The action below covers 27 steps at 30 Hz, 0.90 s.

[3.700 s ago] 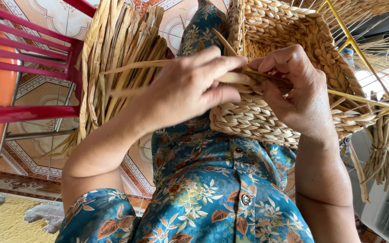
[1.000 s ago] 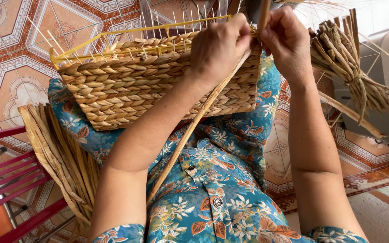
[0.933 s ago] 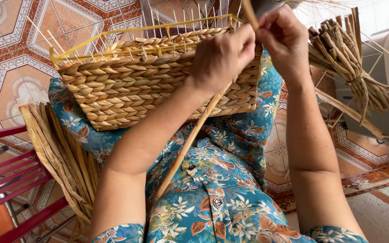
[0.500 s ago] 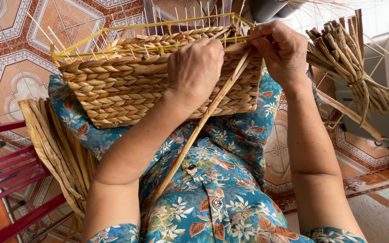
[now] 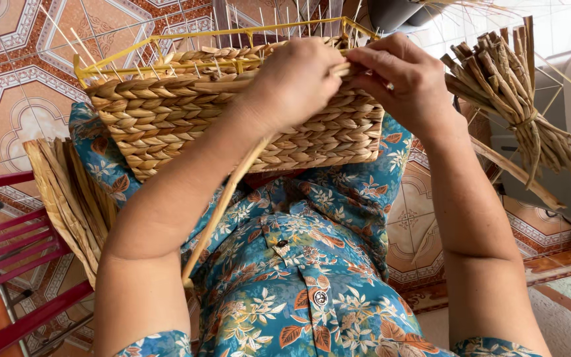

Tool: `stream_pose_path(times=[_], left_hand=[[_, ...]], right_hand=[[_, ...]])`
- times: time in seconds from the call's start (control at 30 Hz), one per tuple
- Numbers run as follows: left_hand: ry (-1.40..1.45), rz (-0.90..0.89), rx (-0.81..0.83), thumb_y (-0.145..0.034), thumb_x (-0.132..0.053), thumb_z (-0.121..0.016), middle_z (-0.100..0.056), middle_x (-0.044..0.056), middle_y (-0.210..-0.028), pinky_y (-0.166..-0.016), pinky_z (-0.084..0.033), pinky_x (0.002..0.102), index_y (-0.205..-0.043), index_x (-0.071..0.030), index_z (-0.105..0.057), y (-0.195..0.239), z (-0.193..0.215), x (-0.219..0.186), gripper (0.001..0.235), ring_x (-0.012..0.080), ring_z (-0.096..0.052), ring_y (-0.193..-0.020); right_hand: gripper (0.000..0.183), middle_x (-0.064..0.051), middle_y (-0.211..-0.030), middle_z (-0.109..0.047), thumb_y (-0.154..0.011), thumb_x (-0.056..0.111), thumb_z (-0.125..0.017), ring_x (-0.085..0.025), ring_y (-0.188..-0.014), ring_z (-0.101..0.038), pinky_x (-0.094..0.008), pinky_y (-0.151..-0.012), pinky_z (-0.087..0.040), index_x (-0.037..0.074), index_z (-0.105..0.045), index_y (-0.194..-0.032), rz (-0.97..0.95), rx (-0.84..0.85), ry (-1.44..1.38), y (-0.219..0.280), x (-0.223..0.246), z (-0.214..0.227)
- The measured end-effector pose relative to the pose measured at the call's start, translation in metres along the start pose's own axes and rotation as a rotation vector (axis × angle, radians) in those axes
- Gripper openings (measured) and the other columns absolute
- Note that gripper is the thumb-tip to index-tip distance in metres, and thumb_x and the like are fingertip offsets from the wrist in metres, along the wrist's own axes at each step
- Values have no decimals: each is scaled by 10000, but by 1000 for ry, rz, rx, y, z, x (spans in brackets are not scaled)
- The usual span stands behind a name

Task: The person weaves a basket using dried palm leaves, interlacing strands through a metal frame. They use shears to trim excess material and a wooden stick to tighten the weave, working continuously on the basket's edge.

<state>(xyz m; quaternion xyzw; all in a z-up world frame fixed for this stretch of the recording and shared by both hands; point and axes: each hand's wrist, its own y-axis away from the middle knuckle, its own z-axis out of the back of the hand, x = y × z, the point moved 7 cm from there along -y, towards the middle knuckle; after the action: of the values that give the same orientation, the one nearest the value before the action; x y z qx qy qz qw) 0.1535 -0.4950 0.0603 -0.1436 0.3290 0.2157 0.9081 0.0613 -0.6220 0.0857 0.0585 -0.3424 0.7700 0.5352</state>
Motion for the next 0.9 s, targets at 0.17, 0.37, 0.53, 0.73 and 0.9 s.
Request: stream_pose_path(times=[0.17, 0.37, 0.53, 0.73, 0.9], left_hand=[[999, 319, 108, -1092, -204, -539, -782, 130, -839, -546, -616, 258, -1082, 5, -756, 2, 33, 29, 301, 152, -733, -617], [590, 276, -56, -1012, -126, -544, -782, 70, -746, -461, -584, 233, -1166, -85, -732, -9, 1, 41, 245, 93, -722, -495], [348, 100, -237, -972, -175, -654, -744, 8, -688, -391, -530, 218, -980, -91, -771, -26, -17, 41, 144, 65, -643, -422], [115, -157, -480, -1076, -115, -640, -664, 24, -671, -431, -540, 215, -1006, -50, -663, 10, -37, 11, 98, 90, -623, -489], [-126, -248, -661, -1096, -202, -603, -666, 45, -821, -563, -605, 262, -1250, -109, -605, 47, -30, -27, 179, 173, -707, -695]], right_hand=[[163, -91, -937, -645, -1030, 50, -837, -222, -791, -657, -354, -698, -544, 6, -709, -1121, -122, -2, -40, -17, -24, -11], [127, -130, -953, -627, -1070, -25, -695, -282, -840, -663, -380, -788, -549, 2, -574, -1094, -62, 1, 32, -14, -25, -19], [132, -85, -984, -641, -1107, -34, -674, -215, -853, -670, -336, -763, -556, 1, -552, -1143, -85, -28, -133, -12, -32, -18], [137, -51, -1008, -605, -1111, -35, -735, -98, -804, -608, -232, -674, -514, 17, -609, -1114, -214, -6, -206, -13, -43, -17], [103, -64, -1094, -645, -1048, -54, -767, -123, -955, -673, -253, -795, -586, 24, -709, -1082, -130, -38, -256, -16, -31, -16]])
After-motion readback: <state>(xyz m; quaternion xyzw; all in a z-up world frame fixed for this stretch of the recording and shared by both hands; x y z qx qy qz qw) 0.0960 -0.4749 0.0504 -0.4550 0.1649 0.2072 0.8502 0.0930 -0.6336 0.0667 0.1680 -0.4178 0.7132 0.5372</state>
